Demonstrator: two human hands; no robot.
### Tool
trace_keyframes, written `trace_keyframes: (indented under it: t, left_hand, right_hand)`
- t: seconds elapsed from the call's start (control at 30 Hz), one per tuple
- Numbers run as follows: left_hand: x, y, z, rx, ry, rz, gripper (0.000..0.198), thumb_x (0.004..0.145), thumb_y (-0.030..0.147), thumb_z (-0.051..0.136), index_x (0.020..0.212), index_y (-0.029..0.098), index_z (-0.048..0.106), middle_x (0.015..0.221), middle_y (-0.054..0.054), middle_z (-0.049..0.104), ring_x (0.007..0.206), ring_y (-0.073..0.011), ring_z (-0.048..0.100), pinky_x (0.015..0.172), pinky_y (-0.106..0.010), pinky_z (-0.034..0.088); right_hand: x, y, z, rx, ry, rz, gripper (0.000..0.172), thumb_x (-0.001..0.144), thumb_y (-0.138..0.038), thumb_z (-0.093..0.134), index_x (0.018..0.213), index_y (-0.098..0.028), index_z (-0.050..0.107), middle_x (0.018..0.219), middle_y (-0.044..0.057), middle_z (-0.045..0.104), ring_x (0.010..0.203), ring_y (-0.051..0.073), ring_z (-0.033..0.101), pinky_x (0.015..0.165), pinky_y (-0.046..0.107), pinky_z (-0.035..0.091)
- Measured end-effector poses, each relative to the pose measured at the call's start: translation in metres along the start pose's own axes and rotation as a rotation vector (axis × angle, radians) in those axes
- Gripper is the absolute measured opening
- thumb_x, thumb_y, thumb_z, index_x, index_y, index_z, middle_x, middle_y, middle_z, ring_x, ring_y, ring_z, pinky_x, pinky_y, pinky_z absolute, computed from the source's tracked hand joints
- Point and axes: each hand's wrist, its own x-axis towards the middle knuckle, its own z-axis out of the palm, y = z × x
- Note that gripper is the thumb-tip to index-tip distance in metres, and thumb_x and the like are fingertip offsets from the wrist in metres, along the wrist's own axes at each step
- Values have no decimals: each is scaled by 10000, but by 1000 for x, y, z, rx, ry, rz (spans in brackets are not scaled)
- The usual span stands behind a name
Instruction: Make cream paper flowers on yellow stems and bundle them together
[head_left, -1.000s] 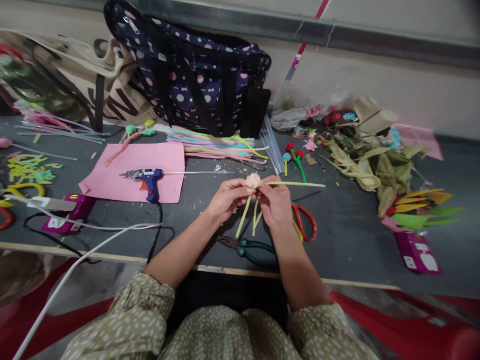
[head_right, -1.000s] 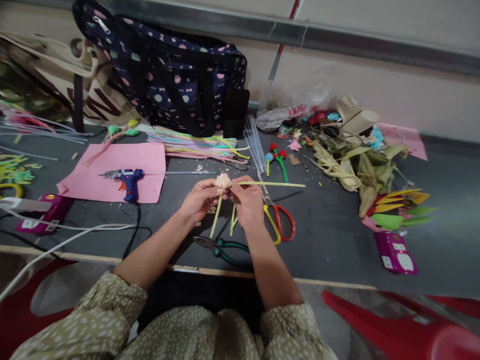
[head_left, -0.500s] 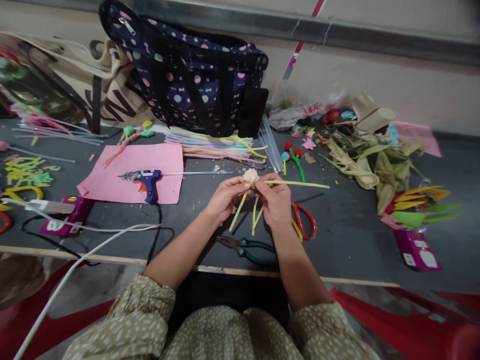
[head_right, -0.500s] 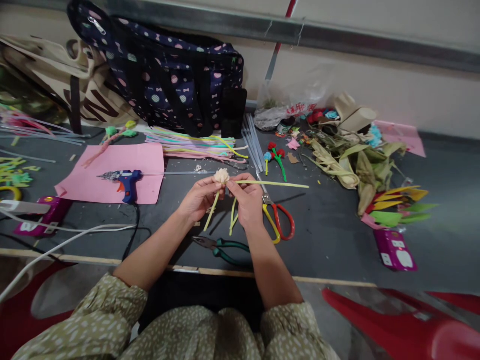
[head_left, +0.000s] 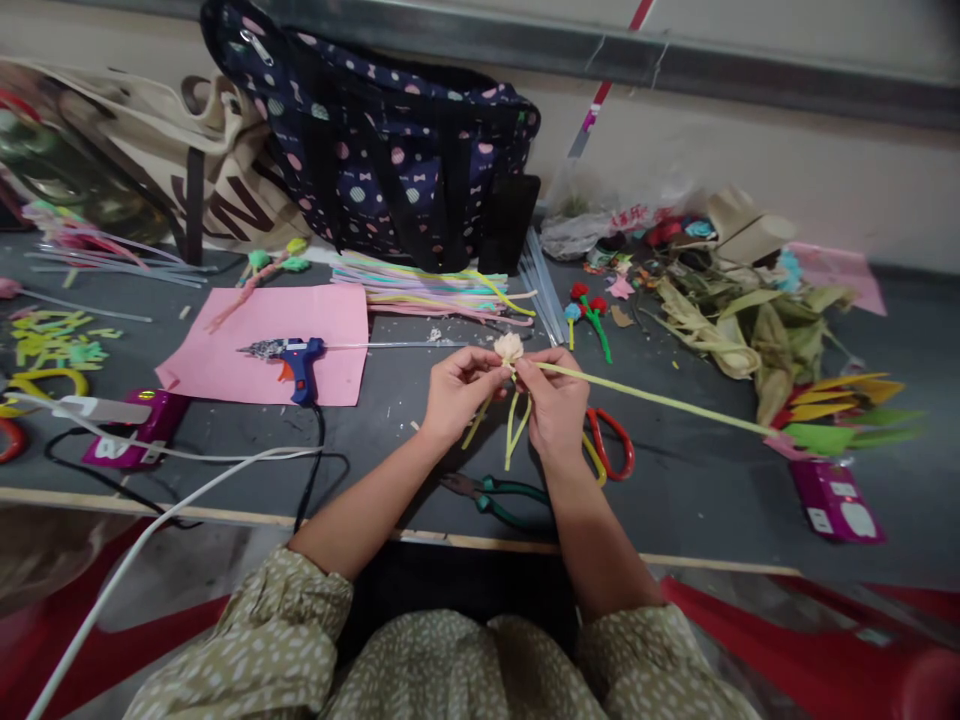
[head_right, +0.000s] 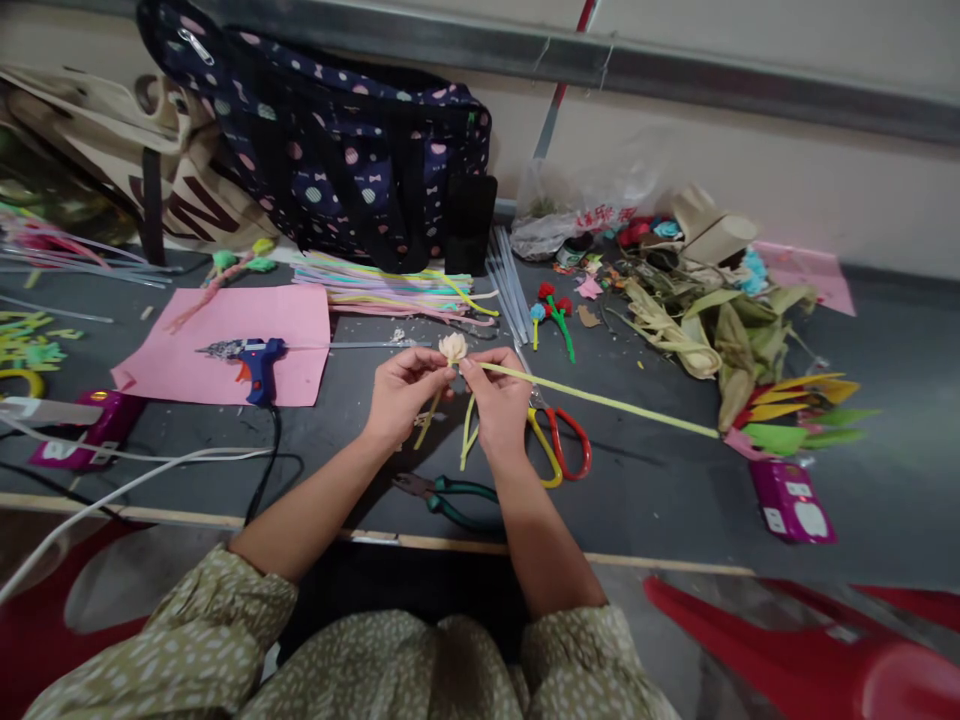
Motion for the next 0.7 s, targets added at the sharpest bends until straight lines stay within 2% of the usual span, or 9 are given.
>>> trace_keyframes:
  t: [0.2, 0.33, 0.5, 0.7]
  left_hand:
    - [-2, -6, -3, 288, 70, 242, 171, 725, 338, 718, 780, 177, 699, 714, -7, 652, 542, -91, 573, 521, -217, 471]
    - [-5, 2, -4, 380, 93, 301, 91, 744, 291, 692, 750, 206, 723, 717, -10, 631, 594, -101, 568, 566, -216, 446]
    - [-4, 5, -3, 304, 131, 227, 79, 728, 272, 692, 705, 197, 705, 682, 5, 613, 546, -94, 546, 542, -214, 423]
    - [1, 3, -3, 19, 148, 13, 123, 689, 275, 706, 712, 159, 672, 607, 25, 611, 449, -71, 520, 492, -212, 423]
  right_hand:
    - [-3, -4, 1, -51, -12, -32, 175, 747, -322, 716, 786, -204, 593, 680, -47, 598, 572, 83, 513, 568, 227, 415]
    - [-5, -6, 3, -57, -15, -35, 171, 739, -315, 725, 774, -206, 598, 692, -45, 609, 589, 86, 516, 584, 228, 415]
    - [-7, -7, 6, -99, -14, -38, 183, 733, -344, 726, 757, -208, 607, 698, -36, 619, 602, 97, 520, 587, 235, 425]
    - [-9, -6, 9, -133, -3, -3, 178, 722, -347, 736, 750, -196, 646, 655, -40, 613, 565, 88, 503, 553, 229, 401]
